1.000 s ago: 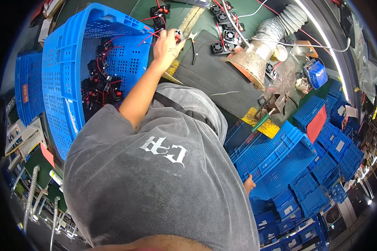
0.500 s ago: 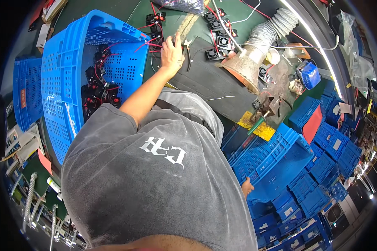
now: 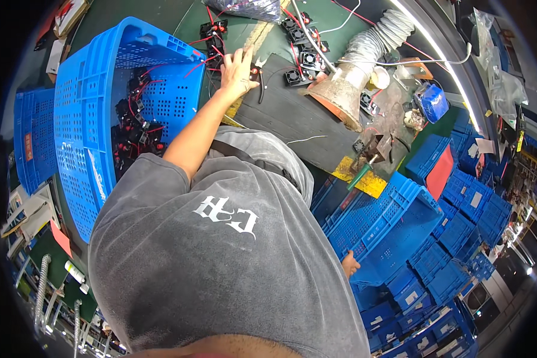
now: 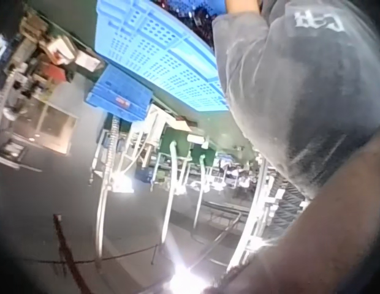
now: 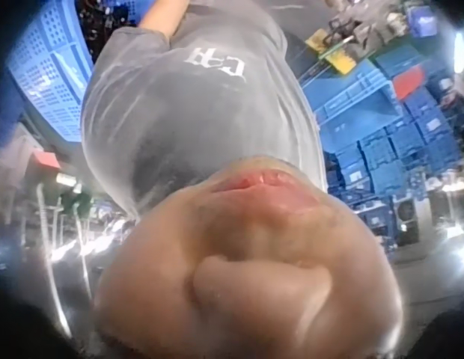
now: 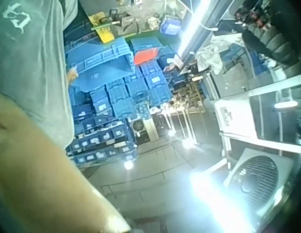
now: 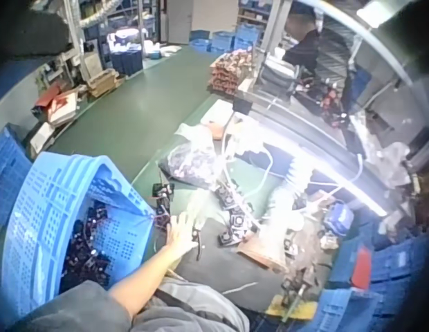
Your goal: Soldering wires to small cooling fan assemblies and organizing them in crates.
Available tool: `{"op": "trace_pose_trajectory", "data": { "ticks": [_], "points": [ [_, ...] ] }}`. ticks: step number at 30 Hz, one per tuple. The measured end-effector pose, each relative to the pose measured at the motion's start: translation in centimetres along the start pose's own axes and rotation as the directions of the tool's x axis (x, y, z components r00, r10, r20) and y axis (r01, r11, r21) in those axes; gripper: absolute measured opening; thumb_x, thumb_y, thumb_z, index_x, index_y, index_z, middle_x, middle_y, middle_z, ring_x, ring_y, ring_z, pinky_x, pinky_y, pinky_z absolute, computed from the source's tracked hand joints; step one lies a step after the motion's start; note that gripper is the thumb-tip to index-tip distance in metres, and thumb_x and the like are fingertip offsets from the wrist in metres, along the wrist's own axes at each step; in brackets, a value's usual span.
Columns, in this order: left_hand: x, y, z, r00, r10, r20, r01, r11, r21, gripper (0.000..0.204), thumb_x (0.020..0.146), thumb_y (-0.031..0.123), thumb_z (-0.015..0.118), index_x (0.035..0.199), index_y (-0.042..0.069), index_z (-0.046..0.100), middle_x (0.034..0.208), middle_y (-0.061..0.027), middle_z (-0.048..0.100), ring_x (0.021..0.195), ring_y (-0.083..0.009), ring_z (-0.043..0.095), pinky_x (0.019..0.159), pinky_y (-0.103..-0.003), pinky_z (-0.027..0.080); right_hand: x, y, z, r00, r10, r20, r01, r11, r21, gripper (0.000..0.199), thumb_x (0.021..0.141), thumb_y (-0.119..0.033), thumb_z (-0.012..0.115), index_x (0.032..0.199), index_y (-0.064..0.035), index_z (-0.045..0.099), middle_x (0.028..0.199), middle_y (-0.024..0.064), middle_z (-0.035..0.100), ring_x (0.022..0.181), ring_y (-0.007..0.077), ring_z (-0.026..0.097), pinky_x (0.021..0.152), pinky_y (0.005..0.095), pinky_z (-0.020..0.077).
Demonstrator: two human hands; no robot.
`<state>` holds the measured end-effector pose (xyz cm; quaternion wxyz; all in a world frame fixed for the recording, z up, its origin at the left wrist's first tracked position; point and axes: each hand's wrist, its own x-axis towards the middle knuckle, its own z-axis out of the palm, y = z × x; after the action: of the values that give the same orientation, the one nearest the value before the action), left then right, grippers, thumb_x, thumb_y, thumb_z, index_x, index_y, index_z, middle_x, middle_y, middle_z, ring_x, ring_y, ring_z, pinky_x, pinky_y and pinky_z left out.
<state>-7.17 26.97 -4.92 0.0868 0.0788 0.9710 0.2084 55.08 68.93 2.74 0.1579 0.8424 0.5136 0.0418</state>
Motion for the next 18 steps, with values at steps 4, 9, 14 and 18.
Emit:
{"op": "trace_pose_trajectory", "data": {
  "ticks": [4,9,14,18],
  "points": [
    [-0.5,-0.8,0.8,0.997,0.077,0.016,-0.076,0.996,-0.050,0.123,0.054,0.021,0.094,0.156,0.021,0.025,0.145,-0.0161,0.035,0.126,-0.0424,0.041,0.104,-0.049,0.043,-0.3,0.4,0.7,1.000,0.017,0.016,-0.017,1.000,-0.019,0.100,0.063,-0.062,0.076,0.133,0.0011,0.041,0.138,0.0273,0.046,0.127,0.0415,0.046,0.104,0.0486,0.0399],
    [-1.3,-0.9,1.3,0.993,0.093,-0.072,-0.104,0.980,-0.169,0.131,0.054,0.019,0.095,0.158,0.016,0.016,0.138,-0.0221,0.034,0.124,-0.0439,0.046,0.107,-0.046,0.044,-0.8,0.4,2.1,0.998,0.044,0.046,-0.043,0.999,-0.025,0.104,0.061,-0.062,0.078,0.133,0.0013,0.039,0.140,0.0273,0.044,0.129,0.0413,0.045,0.105,0.0484,0.0394],
    [0.7,1.1,0.4,0.976,0.196,-0.097,-0.219,0.867,-0.448,0.138,0.050,0.032,0.097,0.158,0.012,0.015,0.138,-0.0266,0.036,0.128,-0.0450,0.043,0.111,-0.048,0.039,1.5,1.9,4.9,0.996,0.078,0.039,-0.077,0.997,-0.028,0.104,0.061,-0.063,0.078,0.133,0.0017,0.040,0.139,0.0273,0.045,0.128,0.0409,0.045,0.105,0.0481,0.0396],
    [5.6,3.1,0.1,0.963,0.254,-0.095,-0.270,0.874,-0.403,0.132,0.052,0.044,0.095,0.155,0.007,0.023,0.146,-0.0271,0.036,0.135,-0.0447,0.039,0.115,-0.049,0.034,1.7,1.8,5.0,0.981,-0.049,0.188,0.088,0.975,-0.204,0.102,0.063,-0.063,0.077,0.132,0.0024,0.041,0.138,0.0271,0.047,0.127,0.0408,0.047,0.105,0.0472,0.0400]
  ]
}}
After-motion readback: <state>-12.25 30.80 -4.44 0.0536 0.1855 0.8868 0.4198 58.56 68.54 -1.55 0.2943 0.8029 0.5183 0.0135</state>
